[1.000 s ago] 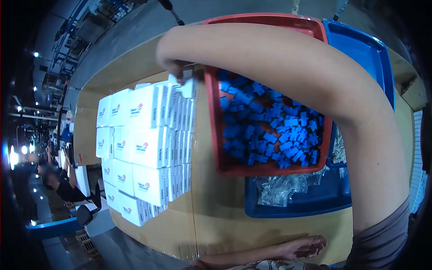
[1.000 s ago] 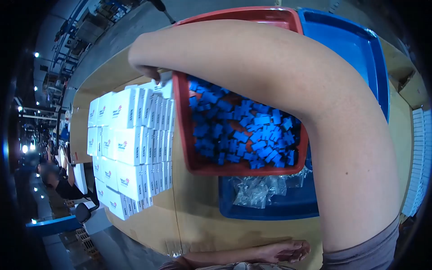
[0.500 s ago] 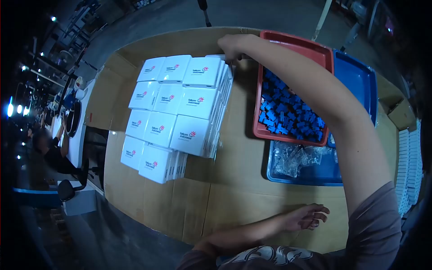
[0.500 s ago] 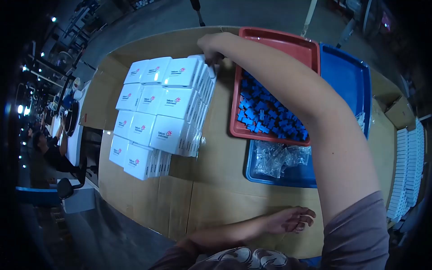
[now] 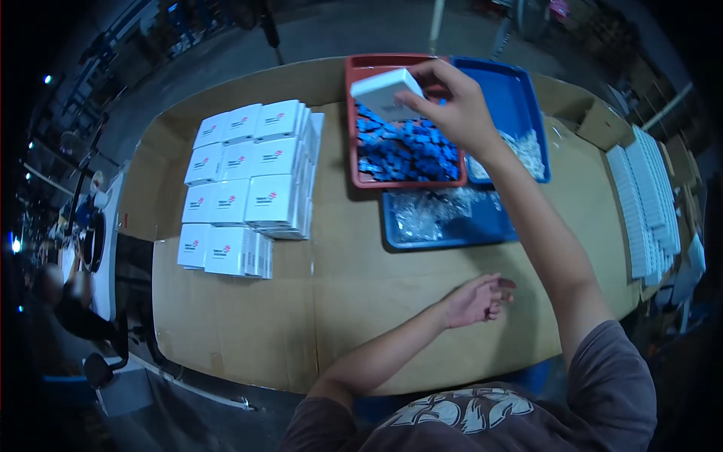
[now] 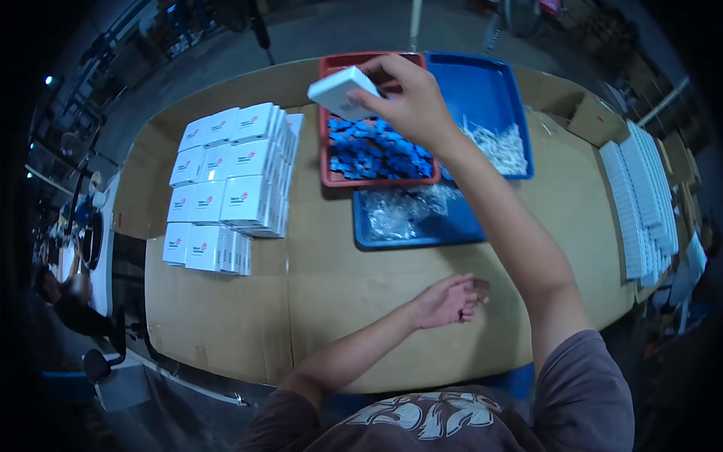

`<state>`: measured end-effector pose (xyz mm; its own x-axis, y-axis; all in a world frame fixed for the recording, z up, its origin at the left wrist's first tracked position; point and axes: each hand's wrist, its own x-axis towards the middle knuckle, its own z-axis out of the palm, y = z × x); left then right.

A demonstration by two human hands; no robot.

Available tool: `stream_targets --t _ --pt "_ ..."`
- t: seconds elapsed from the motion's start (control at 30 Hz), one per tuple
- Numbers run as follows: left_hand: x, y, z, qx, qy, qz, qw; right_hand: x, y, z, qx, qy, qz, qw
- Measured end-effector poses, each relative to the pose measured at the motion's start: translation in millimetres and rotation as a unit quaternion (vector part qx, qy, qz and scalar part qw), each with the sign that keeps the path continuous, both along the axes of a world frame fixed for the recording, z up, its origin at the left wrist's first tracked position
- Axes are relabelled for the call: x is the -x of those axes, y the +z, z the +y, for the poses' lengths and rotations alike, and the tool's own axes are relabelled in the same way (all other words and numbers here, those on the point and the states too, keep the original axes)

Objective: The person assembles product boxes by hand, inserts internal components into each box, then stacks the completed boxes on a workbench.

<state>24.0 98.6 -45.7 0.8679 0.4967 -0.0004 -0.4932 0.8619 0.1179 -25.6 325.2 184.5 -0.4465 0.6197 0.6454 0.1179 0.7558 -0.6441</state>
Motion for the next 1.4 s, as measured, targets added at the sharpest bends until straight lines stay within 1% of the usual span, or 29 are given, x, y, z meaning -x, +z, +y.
stream_targets --t 0.07,0.2,0.23,0.27,0.33,0.4,0.5,0.53,0.57,0.6,0.63,0.67,0.7,0.73,0.77,0.8,0.83,0.87,0.9,0.93,0.97,1.07,1.1,1.2,1.23,1.33,1.37,1.4 --pt "1.7 3.8 -0.2 -0.015 -0.003 0.017 1.000 -44.3 -1.6 -41.8 0.028 -0.059 -0.043 0.997" --pt "2.2 0.2 1.6 -0.055 -0.031 0.012 0.998 -118.9 -43.7 -103.4 0.170 -0.003 0.070 0.983" --pt "4.3 6.7 -0.5 -0.066 -0.028 0.012 0.997 -136.0 -49.5 -122.3 0.240 0.017 0.083 0.967" --pt "6.8 19.9 -1.7 -0.079 -0.024 0.011 0.997 -151.9 -50.8 -141.2 0.285 0.037 0.098 0.953" --pt "6.3 24.8 -3.3 -0.100 -0.006 0.014 0.995 -179.8 -61.6 -173.4 0.321 0.028 0.125 0.938" --pt "8.2 32.1 -3.0 -0.115 0.020 0.098 0.988 -203.0 -71.2 -202.2 0.339 0.015 0.138 0.931" --pt "8.1 72.1 -24.5 -0.193 0.129 0.080 0.969 -237.0 -83.9 -236.2 0.379 -0.007 0.134 0.916" --pt "3.6 80.5 -35.9 -0.186 0.140 0.112 0.966 -245.7 -88.7 -245.0 0.395 -0.011 0.127 0.910" --pt "-0.1 87.6 -48.4 -0.179 0.151 0.145 0.961 -251.2 -96.2 -253.9 0.379 0.010 0.162 0.911" --pt "-3.7 91.6 -60.0 -0.172 0.164 0.177 0.955 -256.8 -100.8 -263.0 0.393 0.001 0.165 0.905" --pt "-11.9 88.9 -70.9 -0.203 0.175 0.241 0.933 -261.9 -104.8 -271.8 0.407 -0.005 0.168 0.898" --pt "-21.5 91.2 -78.9 -0.194 0.182 0.258 0.929 -265.1 -109.5 -280.1 0.421 -0.009 0.169 0.891" --pt "-31.0 94.8 -87.0 -0.183 0.190 0.275 0.925 -266.0 -115.4 -287.6 0.412 -0.020 0.168 0.895" --pt "-37.7 96.7 -95.9 -0.171 0.197 0.292 0.920 -265.6 -122.3 -291.8 0.368 -0.023 0.168 0.914" --pt "-41.4 96.8 -104.0 -0.141 0.201 0.281 0.928 -265.2 -129.4 -295.3 0.325 -0.027 0.168 0.930" --pt "-47.6 96.2 -110.7 -0.131 0.217 0.313 0.915 -265.4 -131.2 -300.8 0.280 -0.035 0.170 0.944" --pt "-56.0 94.8 -117.0 -0.120 0.230 0.342 0.903 -269.6 -130.6 -309.3 0.321 -0.039 0.140 0.936" --pt "-63.7 93.4 -124.2 -0.109 0.239 0.370 0.891 -269.4 -130.2 -317.1 0.344 -0.038 0.166 0.923" --pt "-72.7 102.5 -131.7 -0.094 0.260 0.396 0.876 -266.7 -129.7 -322.7 0.367 -0.039 0.191 0.910" --pt "-80.7 104.1 -138.4 -0.079 0.271 0.404 0.870 -267.5 -132.1 -328.5 0.391 -0.041 0.213 0.895" --pt "-86.8 104.0 -144.3 -0.063 0.282 0.411 0.864 -271.1 -142.4 -331.7 0.401 -0.033 0.183 0.897" --pt "-98.3 92.8 -155.2 -0.050 0.307 0.419 0.853 -267.1 -155.0 -347.5 0.354 -0.049 0.187 0.915" --pt "-100.6 87.4 -159.1 -0.050 0.312 0.421 0.850 -268.9 -154.1 -353.0 0.363 -0.042 0.180 0.913" --pt "-109.2 89.0 -170.4 -0.027 0.339 0.422 0.841 -272.6 -156.5 -355.5 0.235 -0.059 0.129 0.961" --pt "-110.6 91.0 -171.6 -0.015 0.351 0.421 0.837 -281.1 -156.2 -354.7 0.230 -0.052 0.068 0.969" --pt "-104.6 88.2 -166.3 -0.072 0.356 0.454 0.813 -282.4 -167.6 -358.7 0.132 -0.038 0.074 0.988" --pt "-100.4 81.9 -164.5 -0.098 0.339 0.462 0.814 -284.6 -171.7 -358.3 0.121 -0.020 0.040 0.992" --pt "-99.9 80.3 -166.6 -0.089 0.340 0.462 0.815 -284.7 -174.6 -358.5 0.107 -0.018 0.036 0.993"
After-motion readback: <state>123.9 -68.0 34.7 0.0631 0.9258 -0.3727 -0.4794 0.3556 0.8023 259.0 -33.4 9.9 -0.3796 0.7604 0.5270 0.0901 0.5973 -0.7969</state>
